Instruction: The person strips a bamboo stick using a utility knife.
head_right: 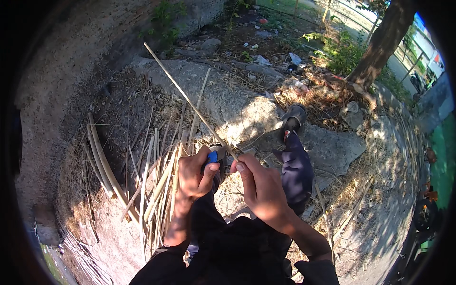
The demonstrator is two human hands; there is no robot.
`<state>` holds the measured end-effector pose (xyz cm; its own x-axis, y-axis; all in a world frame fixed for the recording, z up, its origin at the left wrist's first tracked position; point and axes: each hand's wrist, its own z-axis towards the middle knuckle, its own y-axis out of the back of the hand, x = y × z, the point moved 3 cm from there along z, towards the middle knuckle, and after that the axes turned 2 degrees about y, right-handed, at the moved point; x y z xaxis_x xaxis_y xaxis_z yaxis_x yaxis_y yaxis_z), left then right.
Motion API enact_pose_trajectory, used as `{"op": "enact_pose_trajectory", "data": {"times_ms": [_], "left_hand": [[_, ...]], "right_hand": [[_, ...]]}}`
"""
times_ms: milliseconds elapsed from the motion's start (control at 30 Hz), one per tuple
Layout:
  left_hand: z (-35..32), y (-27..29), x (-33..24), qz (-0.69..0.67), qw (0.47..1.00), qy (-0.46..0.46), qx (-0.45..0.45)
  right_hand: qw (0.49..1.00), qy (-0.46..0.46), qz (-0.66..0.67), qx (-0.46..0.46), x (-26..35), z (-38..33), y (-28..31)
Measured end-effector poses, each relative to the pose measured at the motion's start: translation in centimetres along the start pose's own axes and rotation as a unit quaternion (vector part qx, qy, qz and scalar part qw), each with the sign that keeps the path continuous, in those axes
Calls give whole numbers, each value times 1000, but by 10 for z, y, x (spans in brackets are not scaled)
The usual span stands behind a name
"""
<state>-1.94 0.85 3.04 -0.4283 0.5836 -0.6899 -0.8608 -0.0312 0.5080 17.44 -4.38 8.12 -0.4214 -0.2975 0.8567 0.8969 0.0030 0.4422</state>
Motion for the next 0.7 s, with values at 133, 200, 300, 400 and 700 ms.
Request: {"op": "enact_pose_trajectory", "data": {"times_ms": [133, 200, 300, 400, 700], "left_hand": [[2, -1, -3, 25, 1000, -2, -7], [2, -2, -4, 23, 1000, 1, -12], [3, -3, -6, 40, 999, 2, -22], [5, -2, -9, 52, 998, -16, -36], [13, 8, -10, 53, 997, -42, -45]], "right_hand": [[1000, 26, -10, -13, 7, 4, 1], [998, 48, -21, -25, 5, 5, 0], [997, 54, -41, -32, 9, 3, 1], [997, 53, -47, -40, 8, -1, -3], [991, -46, 127, 7, 2, -14, -6]]}}
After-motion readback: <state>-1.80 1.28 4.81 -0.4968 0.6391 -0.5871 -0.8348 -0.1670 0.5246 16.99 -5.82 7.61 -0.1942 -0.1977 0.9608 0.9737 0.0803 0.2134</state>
